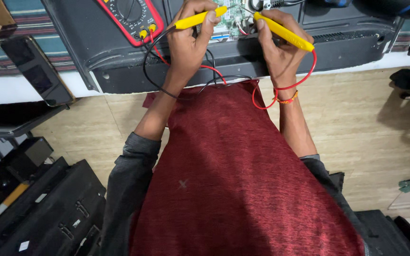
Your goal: The person unscrews the back cover of a television with a cordless drill and removes the cover to expose the mainboard. They probe the board with multimeter test leads, reposition the board and cables, and then point a remote control at the television.
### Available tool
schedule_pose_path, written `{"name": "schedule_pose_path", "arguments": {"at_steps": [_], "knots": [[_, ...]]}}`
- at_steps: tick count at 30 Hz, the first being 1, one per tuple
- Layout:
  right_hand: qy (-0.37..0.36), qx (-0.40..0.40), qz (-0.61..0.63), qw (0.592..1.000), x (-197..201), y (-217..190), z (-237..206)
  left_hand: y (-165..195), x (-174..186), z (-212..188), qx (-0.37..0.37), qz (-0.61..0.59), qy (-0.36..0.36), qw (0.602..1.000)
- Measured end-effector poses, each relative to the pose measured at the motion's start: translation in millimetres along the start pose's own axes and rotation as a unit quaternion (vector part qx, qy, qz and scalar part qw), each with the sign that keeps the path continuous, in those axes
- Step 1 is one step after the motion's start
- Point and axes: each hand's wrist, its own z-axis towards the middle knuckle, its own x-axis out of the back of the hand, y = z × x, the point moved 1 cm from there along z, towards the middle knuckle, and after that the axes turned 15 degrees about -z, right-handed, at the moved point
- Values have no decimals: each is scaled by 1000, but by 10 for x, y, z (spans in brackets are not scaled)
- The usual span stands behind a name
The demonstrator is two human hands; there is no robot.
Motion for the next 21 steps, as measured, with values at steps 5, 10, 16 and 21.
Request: {"name": "schedule_pose_path", "arguments": {"at_steps": [5, 10, 16, 21], "knots": [[0, 25, -17, 1000, 7, -17, 23, 2, 2, 3, 4, -10, -3, 1000], [0, 31, -16, 999, 2, -17, 38, 7, -2, 12, -23, 9, -6, 1000], [-3, 10, -5, 1000, -11, -22, 28, 15, 14, 10, -24, 16, -10, 1000], [-8, -7, 36, 999, -13, -13, 23, 7, 13, 5, -27, 18, -9, 999]]}}
